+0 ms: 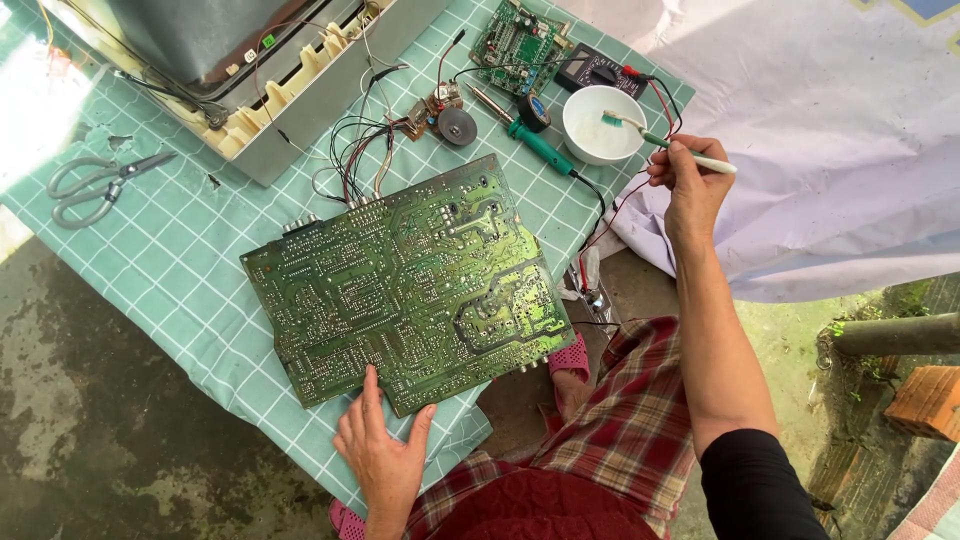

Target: Cleaning a large circuit board using a toothbrush and a cleaning solution.

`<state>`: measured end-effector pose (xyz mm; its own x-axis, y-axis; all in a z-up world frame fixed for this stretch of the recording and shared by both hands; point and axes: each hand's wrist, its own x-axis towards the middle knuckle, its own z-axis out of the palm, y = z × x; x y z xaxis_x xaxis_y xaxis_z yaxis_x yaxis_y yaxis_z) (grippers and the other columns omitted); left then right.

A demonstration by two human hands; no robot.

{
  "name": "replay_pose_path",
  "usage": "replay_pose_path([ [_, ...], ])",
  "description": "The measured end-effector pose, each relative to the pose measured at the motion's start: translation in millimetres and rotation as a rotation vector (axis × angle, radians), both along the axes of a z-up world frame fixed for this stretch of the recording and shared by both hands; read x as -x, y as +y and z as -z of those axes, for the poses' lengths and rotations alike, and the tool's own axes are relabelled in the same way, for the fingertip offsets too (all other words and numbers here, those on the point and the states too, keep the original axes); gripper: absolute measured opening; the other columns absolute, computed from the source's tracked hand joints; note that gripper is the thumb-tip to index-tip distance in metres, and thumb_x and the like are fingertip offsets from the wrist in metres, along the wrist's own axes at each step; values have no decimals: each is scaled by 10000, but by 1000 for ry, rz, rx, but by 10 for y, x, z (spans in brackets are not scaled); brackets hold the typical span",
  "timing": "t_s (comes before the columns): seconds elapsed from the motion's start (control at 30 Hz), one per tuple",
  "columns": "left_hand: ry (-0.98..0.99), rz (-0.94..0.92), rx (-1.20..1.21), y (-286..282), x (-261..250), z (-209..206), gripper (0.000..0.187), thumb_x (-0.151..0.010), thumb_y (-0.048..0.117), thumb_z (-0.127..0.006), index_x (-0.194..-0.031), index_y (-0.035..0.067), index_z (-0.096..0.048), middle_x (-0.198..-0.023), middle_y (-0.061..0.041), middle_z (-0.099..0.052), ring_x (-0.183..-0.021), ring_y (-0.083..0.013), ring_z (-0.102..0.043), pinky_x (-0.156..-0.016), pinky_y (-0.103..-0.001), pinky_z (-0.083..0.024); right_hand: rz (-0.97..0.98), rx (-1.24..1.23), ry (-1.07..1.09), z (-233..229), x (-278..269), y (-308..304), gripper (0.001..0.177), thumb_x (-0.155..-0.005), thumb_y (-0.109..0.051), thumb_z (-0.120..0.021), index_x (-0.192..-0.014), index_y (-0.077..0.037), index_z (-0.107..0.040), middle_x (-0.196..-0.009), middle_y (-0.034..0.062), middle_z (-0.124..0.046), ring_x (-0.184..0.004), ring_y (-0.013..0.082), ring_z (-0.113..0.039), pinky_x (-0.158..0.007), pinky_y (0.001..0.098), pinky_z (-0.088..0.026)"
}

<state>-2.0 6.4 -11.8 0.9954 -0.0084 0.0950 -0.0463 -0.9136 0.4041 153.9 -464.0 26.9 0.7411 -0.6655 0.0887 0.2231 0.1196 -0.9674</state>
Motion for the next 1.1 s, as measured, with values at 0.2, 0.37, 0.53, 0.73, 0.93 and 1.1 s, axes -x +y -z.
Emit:
replay_pose_path([
  [0.2, 8, -4, 13, -43, 0, -88, 1039, -750, 622, -739, -1556, 87, -361, -1129, -74, -613, -1014, -261, -510, -878, -461, -329, 7, -111, -65, -112, 85, -30, 101, -995, -80, -641, -1084, -38, -619, -805, 83, -682, -654, 137, -636, -591, 227, -521],
  [0.37, 27, -6, 18, -14, 6, -17, 1059, -733, 637, -741, -1556, 97, -350, -1145, -77, -605, -1012, -263, -514, -886, -474, -339, 36, -218, -99, -168, 151, -11, 135, -986, -119, -650, -1088, -41, -608, -791, 71, -669, -636, 138, -634, -568, 230, -519],
  [0.53, 12, 0, 20, -45, -4, -95, 1048, -748, 615, -748, -1562, 89, -351, -1129, -70, -601, -1024, -259, -501, -890, -457, -320, 36, -119, -71, -187, 226, 6, 123, -1003, -87, -620, -1113, -38, -597, -828, 82, -668, -689, 148, -649, -613, 235, -524],
  [0.73, -8, 8, 9, -29, -11, -64, 1046, -749, 640, -725, -1555, 86, -354, -1120, -73, -612, -990, -259, -510, -879, -466, -336, 21, -170, -89, -62, 199, -12, 127, -984, -85, -638, -1097, -49, -594, -832, 91, -670, -699, 151, -639, -638, 246, -527],
  [0.93, -18, 2, -1, -32, -12, -48, 1060, -733, 640, -747, -1555, 90, -368, -1101, -65, -627, -991, -252, -514, -878, -453, -343, 48, -143, -111, -38, 249, 13, 118, -990, -45, -622, -1099, -37, -578, -851, 86, -661, -713, 144, -634, -661, 243, -534],
  [1.1, -20, 1, -3, -30, 10, -35, 1057, -732, 642, -747, -1549, 83, -373, -1108, -82, -616, -983, -264, -507, -890, -462, -349, 22, -240, -167, -53, 315, 9, 105, -995, -58, -595, -1099, -50, -580, -825, 77, -652, -706, 150, -620, -648, 256, -523],
])
